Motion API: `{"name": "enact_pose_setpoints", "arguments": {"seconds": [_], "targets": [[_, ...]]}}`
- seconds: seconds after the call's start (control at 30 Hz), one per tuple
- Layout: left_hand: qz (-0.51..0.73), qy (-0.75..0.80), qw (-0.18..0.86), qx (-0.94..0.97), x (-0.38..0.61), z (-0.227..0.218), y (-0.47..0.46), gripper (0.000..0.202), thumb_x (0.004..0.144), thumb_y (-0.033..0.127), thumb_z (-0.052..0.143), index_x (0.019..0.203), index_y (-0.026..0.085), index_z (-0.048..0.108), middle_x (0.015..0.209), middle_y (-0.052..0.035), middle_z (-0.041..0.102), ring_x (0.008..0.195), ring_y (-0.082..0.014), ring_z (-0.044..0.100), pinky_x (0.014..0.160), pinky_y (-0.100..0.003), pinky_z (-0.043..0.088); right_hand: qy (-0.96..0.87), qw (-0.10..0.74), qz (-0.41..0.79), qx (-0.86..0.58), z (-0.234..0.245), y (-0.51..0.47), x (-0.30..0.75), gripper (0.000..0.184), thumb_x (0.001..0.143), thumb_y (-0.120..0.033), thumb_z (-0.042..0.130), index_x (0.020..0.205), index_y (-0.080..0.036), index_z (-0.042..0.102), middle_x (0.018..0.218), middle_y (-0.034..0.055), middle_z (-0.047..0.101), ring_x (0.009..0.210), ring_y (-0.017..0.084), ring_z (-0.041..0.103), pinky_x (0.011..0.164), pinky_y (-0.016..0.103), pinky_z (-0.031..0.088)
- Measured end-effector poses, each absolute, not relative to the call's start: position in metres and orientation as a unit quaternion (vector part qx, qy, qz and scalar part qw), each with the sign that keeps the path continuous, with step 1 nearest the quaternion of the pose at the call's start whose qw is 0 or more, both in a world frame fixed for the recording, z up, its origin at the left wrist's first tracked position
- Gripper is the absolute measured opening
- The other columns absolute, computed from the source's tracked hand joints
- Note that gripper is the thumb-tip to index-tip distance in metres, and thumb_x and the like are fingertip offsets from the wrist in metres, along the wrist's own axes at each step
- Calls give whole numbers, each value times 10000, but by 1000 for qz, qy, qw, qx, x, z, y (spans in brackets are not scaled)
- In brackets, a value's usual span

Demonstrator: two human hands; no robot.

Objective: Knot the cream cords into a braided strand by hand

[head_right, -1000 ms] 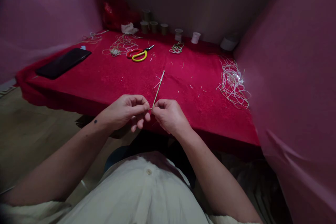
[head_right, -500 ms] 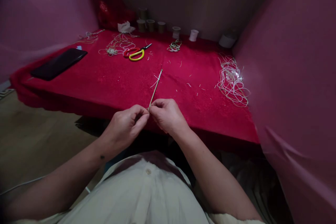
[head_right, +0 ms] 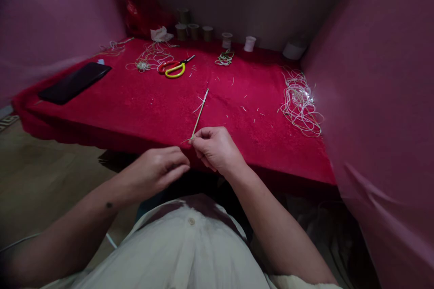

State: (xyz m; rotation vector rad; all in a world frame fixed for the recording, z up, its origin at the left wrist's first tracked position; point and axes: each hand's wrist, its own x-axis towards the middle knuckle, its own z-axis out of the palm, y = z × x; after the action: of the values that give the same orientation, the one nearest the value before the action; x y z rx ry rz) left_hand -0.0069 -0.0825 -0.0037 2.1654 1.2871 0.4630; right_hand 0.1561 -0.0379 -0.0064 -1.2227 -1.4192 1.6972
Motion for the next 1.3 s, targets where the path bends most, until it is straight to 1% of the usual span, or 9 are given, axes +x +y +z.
{"name": "enact_pose_setpoints", "arguments": {"seconds": [0.03,0.1,0.17,0.23,0.33,0.53,0.77,1.03,1.3], "targets": [[216,521,302,768,-10,2,-81,158,856,226,492,781,171,619,700,-25,624,618,-126,588,587,-228,447,-535,304,641,-459,-7,-38,156,133,756,-234,593,655,-150,567,407,-78,445,256,34,312,220,149,169],[314,594,352,652,-11,12,-78,142,853,256,505,911,171,603,567,21,583,447,-94,521,456,-199,402,-532,307,643,-457,-8,-38,156,125,755,-233,596,666,-149,571,413,-76,454,256,34,320,219,148,170],[360,607,439,556,-6,15,-72,204,846,261,514,1013,155,564,518,37,582,377,-89,497,397,-187,379,-530,306,646,-456,-8,-37,157,129,760,-241,599,676,-146,575,416,-74,462,253,32,322,219,148,169],[371,577,524,504,1,13,-66,205,825,233,535,1001,129,553,564,10,626,430,-108,571,438,-198,440,-528,304,650,-453,-8,-37,157,143,764,-252,600,674,-146,570,419,-72,470,252,32,323,218,148,173],[359,531,599,479,10,6,-58,113,801,197,546,867,110,573,590,-9,636,494,-108,603,520,-219,504,-524,305,655,-452,-8,-37,158,147,764,-248,598,663,-150,556,435,-68,490,254,32,335,217,146,191],[340,541,551,537,9,3,-57,174,816,284,558,771,120,594,538,26,558,452,-69,498,418,-160,403,-521,310,655,-451,-8,-36,160,156,764,-230,587,635,-151,548,435,-69,490,254,37,348,212,147,200],[326,565,492,577,10,7,-57,152,821,249,525,756,141,612,479,64,456,396,-46,378,370,-153,254,-515,310,663,-446,-9,-36,161,108,743,-175,576,640,-155,553,435,-75,489,248,38,348,210,154,191],[325,564,494,577,9,7,-56,165,827,273,533,769,144,618,470,65,452,397,-46,370,370,-154,247,-508,309,665,-451,-9,-35,161,104,754,-183,589,656,-164,559,443,-73,495,249,40,349,213,162,190],[342,548,514,565,10,2,-57,143,831,259,530,803,138,602,529,61,477,397,-39,411,363,-147,287,-512,317,666,-441,-9,-36,161,104,750,-172,566,646,-162,558,427,-71,482,244,46,340,213,161,179]]}}
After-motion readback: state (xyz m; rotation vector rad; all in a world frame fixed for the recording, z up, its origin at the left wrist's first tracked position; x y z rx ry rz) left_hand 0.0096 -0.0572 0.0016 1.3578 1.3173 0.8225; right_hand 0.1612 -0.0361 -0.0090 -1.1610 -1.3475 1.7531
